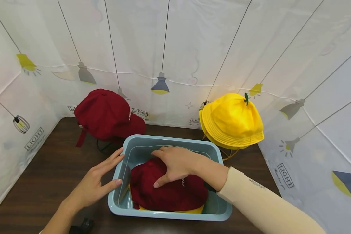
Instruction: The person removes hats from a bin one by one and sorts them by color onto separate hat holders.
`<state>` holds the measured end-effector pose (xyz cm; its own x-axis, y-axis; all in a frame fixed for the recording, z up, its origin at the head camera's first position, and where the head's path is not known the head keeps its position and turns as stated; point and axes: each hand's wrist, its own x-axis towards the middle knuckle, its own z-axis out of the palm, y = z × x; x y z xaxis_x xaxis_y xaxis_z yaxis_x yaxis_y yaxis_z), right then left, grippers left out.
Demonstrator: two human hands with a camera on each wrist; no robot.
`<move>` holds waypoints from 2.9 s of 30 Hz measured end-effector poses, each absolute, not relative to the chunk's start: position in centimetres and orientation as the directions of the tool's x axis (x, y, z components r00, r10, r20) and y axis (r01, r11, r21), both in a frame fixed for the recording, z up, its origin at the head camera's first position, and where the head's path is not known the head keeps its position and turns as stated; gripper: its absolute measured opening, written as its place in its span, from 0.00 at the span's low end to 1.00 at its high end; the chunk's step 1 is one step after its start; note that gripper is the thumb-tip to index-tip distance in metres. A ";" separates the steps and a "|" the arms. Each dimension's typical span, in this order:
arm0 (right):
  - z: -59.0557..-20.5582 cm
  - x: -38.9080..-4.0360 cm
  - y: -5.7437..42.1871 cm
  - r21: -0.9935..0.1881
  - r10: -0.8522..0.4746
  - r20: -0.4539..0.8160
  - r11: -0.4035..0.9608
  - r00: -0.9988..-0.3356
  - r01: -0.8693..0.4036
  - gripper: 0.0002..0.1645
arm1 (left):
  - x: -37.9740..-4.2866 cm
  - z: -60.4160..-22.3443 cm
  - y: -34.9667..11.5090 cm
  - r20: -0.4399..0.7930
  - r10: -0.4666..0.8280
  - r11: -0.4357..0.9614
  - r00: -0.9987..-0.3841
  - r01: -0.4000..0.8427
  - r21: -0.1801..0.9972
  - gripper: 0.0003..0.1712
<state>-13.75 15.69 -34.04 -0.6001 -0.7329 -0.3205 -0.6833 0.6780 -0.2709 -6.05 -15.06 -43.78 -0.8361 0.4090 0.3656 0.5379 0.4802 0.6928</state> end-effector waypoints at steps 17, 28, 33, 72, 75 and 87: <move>-35.1 -13.8 15.3 -0.308 -0.729 -0.348 0.683 -0.589 -0.663 0.56 | -6.1 -44.0 -15.1 0.365 0.406 0.484 -0.838 0.536 0.691 0.42; -35.9 -13.6 15.3 -0.379 -0.746 -0.326 0.666 -0.581 -0.643 0.49 | -6.1 -43.9 -15.1 0.379 0.407 0.482 -0.831 0.548 0.684 0.41; -36.2 -13.5 15.4 -0.369 -0.774 -0.260 0.633 -0.578 -0.681 0.43 | -6.1 -43.9 -15.0 0.382 0.408 0.481 -0.830 0.550 0.682 0.41; -34.9 -13.5 17.2 -0.433 -0.841 0.079 0.455 -0.536 -0.778 0.13 | -6.2 -43.9 -15.1 0.378 0.409 0.481 -0.831 0.548 0.684 0.41; -34.3 -13.5 17.3 -0.428 -0.835 0.092 0.459 -0.543 -0.779 0.12 | -6.2 -43.8 -15.1 0.375 0.410 0.481 -0.831 0.546 0.686 0.41; -32.8 -13.5 17.9 -0.431 -0.816 0.144 0.457 -0.560 -0.778 0.11 | -6.2 -43.9 -15.1 0.369 0.411 0.488 -0.834 0.543 0.683 0.42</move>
